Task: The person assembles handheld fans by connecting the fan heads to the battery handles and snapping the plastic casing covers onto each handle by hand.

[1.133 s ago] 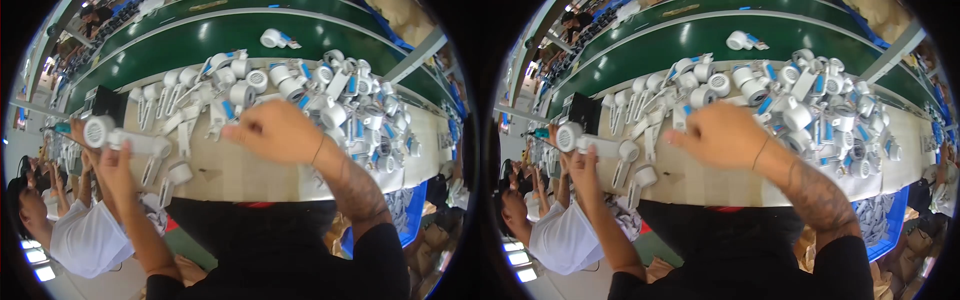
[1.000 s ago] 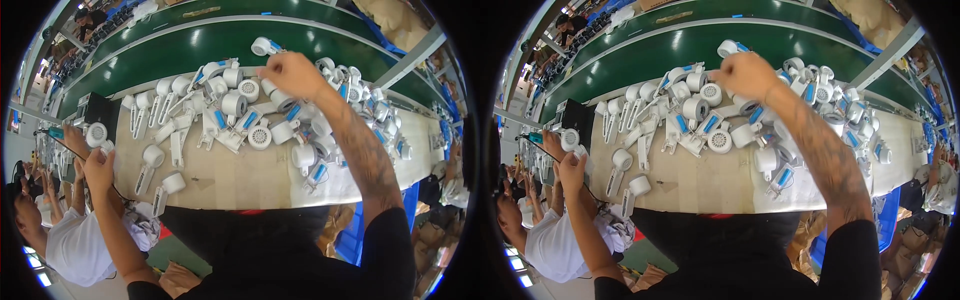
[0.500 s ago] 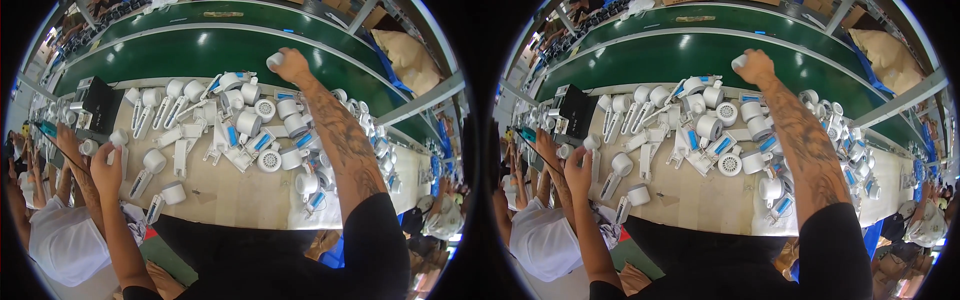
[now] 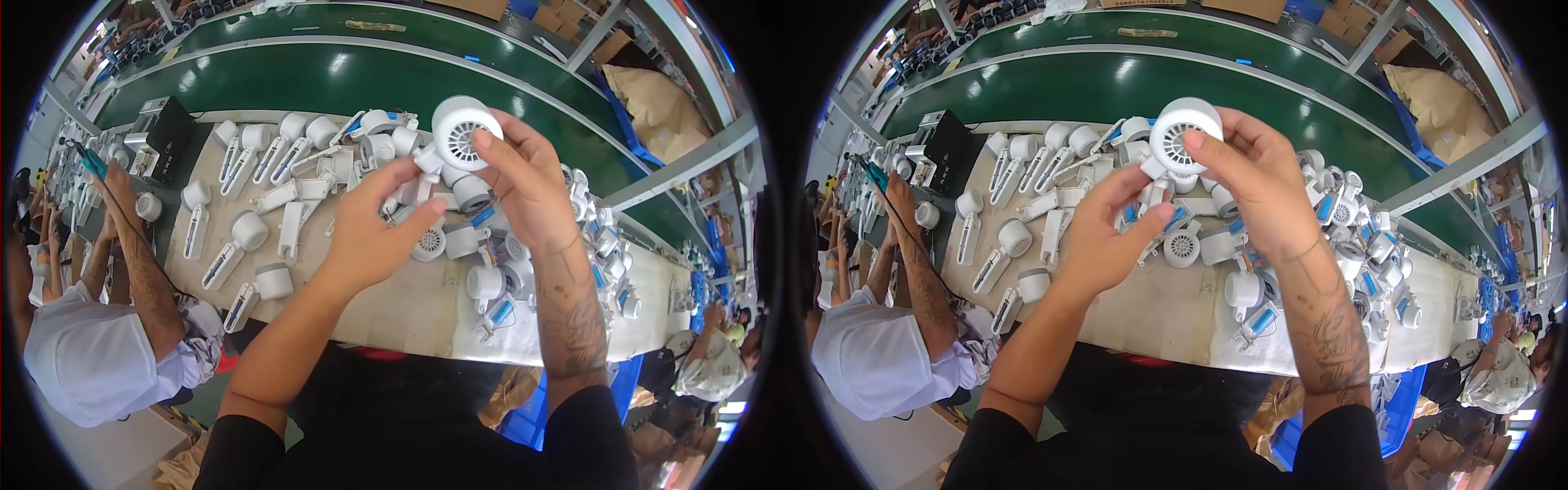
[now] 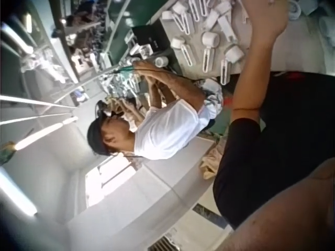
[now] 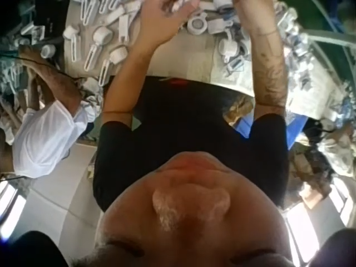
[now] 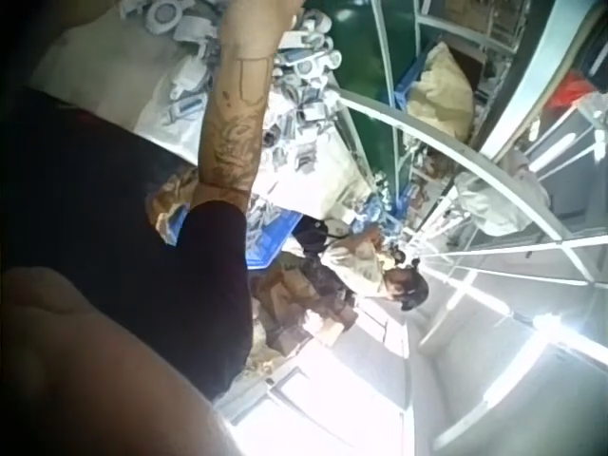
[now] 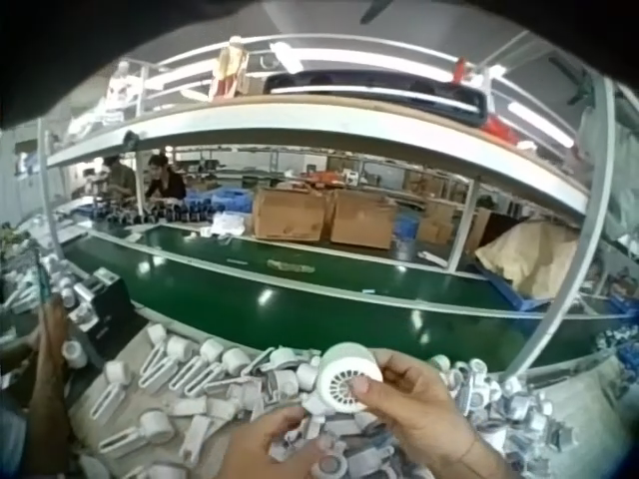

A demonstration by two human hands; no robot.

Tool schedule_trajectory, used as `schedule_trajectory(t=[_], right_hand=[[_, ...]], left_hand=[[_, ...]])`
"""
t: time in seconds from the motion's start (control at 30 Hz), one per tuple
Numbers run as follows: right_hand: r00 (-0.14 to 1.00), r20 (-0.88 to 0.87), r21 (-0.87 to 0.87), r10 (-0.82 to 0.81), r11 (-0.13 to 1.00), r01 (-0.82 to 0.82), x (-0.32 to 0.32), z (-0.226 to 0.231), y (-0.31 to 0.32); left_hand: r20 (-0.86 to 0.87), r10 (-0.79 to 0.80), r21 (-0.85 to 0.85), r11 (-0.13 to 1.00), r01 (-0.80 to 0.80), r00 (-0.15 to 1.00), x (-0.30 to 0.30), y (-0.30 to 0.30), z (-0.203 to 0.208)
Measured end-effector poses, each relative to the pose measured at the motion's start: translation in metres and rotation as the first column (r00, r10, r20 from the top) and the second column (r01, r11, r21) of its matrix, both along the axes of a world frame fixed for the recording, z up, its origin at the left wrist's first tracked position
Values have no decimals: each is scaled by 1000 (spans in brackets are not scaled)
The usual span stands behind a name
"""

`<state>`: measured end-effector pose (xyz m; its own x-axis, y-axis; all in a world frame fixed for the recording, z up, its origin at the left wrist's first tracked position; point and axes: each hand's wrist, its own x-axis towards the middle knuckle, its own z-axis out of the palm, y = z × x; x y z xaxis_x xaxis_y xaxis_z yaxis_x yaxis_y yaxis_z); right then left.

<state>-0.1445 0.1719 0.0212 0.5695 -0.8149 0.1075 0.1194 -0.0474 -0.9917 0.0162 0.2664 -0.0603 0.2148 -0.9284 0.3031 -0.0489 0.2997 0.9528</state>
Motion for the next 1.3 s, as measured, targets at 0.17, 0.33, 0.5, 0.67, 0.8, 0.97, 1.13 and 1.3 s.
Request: schedule_trajectory(t=[0.17,0.33,0.5,0.67,0.8,0.97,1.13,1.3], right_hand=[[970,227,269,-90,963,26,-25,-14,22],[940,303,301,-155,952,60,-28,-33,37],[911,399,267,-101,964,-10,-28,-26,50],[913,379,218,152,944,-248,-30,-16,47],[916,233,133,326,923,-362,-26,-13,44],[942,30,-33,336,942,-335,-25,-7,39],[951,54,-50,305,952,-303,-22,-12,42],[958,157,-4,238,971,-241,-16,-18,48]], left_hand=[[-690,-183,107,931,348,701,-16,25,13],[-886,-264,-15,837,547,380,-26,48,22],[-728,-156,212,874,436,667,-25,59,30],[-632,-280,243,814,528,723,-29,69,44],[-550,-346,249,801,544,760,-33,73,47],[-526,-339,262,807,529,779,-33,80,49],[-533,-265,231,868,440,803,-37,79,45],[-551,-253,209,881,425,795,-38,77,38]])
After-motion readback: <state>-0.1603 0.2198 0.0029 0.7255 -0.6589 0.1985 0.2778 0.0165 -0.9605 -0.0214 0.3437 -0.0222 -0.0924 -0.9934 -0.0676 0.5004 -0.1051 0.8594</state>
